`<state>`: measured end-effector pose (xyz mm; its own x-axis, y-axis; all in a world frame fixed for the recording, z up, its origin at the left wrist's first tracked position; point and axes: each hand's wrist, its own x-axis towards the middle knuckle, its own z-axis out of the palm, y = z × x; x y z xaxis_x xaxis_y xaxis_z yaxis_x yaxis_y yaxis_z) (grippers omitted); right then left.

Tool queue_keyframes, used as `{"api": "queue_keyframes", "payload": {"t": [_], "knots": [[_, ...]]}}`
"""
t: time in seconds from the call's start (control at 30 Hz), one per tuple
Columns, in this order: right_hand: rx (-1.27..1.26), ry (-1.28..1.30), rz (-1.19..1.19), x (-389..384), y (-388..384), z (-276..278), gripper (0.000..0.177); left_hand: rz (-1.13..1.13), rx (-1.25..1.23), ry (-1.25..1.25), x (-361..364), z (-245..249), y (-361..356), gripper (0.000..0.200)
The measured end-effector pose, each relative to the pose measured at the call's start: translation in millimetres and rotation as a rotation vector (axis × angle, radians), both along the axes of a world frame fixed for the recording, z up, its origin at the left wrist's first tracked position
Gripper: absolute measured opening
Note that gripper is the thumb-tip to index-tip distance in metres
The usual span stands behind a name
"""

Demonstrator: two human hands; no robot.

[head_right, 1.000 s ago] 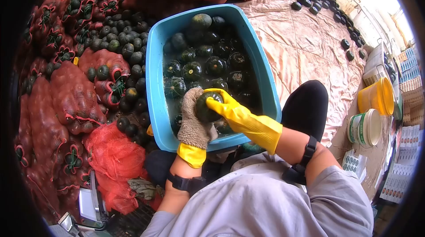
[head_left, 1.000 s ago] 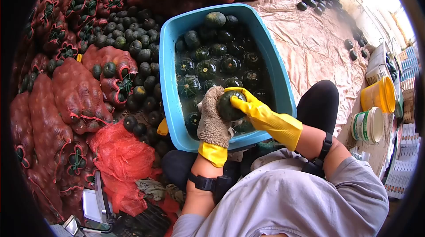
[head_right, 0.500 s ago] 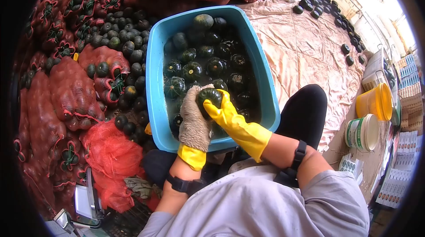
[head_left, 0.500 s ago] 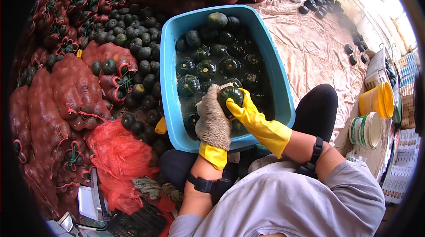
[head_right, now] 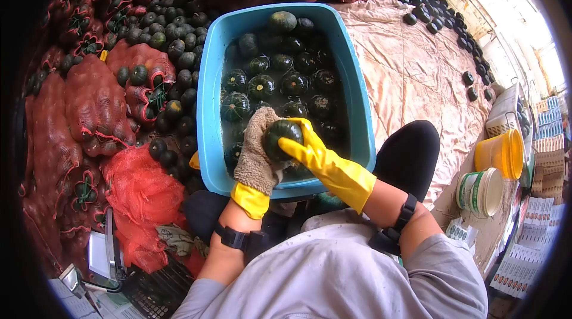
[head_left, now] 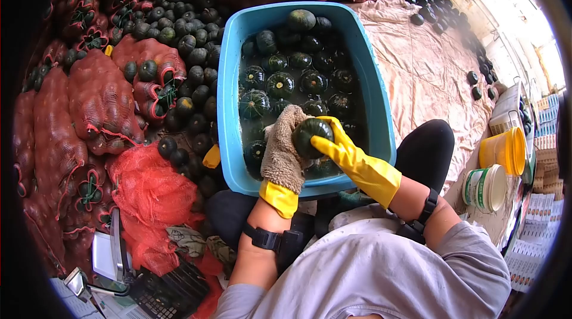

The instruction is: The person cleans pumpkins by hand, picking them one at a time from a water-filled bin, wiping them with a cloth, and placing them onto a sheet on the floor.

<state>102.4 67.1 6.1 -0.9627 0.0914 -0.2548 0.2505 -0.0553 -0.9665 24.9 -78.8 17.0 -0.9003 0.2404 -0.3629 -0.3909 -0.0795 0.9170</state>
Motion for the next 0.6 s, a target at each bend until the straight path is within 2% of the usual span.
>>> {"api": "queue_keyframes", "payload": {"t": [0.03,0.07,0.1,0.13,0.17,0.2,0.23,0.3,0.33,0.37,0.43,0.47,0.5,0.53,0.57,0.6], "knots": [[-0.036,-0.003,-0.035,-3.0,4.0,-16.0,0.065,0.000,-0.186,0.215,4.3,-3.4,1.9,0.039],[-0.140,-0.026,-0.208,-8.4,-8.5,-6.8,0.067,-0.001,-0.373,0.429,8.8,-6.8,4.1,0.040],[-0.040,0.081,-0.346,-16.6,-15.9,-29.4,0.064,0.002,-0.560,0.645,12.3,-9.4,8.1,0.042],[0.386,0.229,-0.402,-18.2,-12.8,-47.8,0.061,0.004,-0.747,0.860,15.9,-11.1,12.5,0.043],[0.813,0.373,-0.449,-17.7,-11.1,-56.5,0.058,-0.043,-0.412,0.496,15.7,14.9,20.6,0.049],[0.780,0.417,-0.470,-14.3,-12.7,-47.8,0.058,0.099,0.076,0.038,15.6,40.7,28.6,0.054],[0.754,0.390,-0.432,-11.4,-12.2,-47.9,0.060,0.319,0.342,-0.325,15.6,66.4,36.5,0.060],[0.695,0.324,-0.356,-3.2,-13.5,-50.9,0.065,0.298,0.150,-0.349,14.0,32.5,45.0,0.057],[0.524,0.180,-0.265,-0.3,-6.8,-52.7,0.071,0.213,0.192,-0.370,15.8,25.5,42.9,0.045],[0.342,0.068,-0.225,5.1,-6.9,-56.2,0.069,0.123,0.222,-0.383,15.4,27.5,36.3,0.038],[-0.245,0.008,-0.149,11.3,5.4,-71.6,0.059,-0.062,0.268,-0.403,15.1,34.2,21.0,0.037],[-0.617,-0.244,-0.136,12.4,7.1,-31.4,0.064,-0.047,0.229,-0.379,9.9,20.8,21.1,0.043],[-0.859,-0.433,-0.120,4.0,22.6,-39.5,0.071,0.067,0.289,-0.323,13.3,13.8,22.6,0.043],[-1.039,-0.463,-0.105,4.5,32.6,-46.9,0.072,0.066,0.207,-0.231,13.8,10.4,20.8,0.043],[-0.837,-0.320,0.035,6.4,35.5,-43.7,0.069,0.064,0.125,-0.138,13.0,14.2,20.5,0.044],[-0.603,-0.169,0.145,8.3,38.6,-41.1,0.066,0.140,0.304,-0.257,13.9,18.5,24.5,0.045]]}}
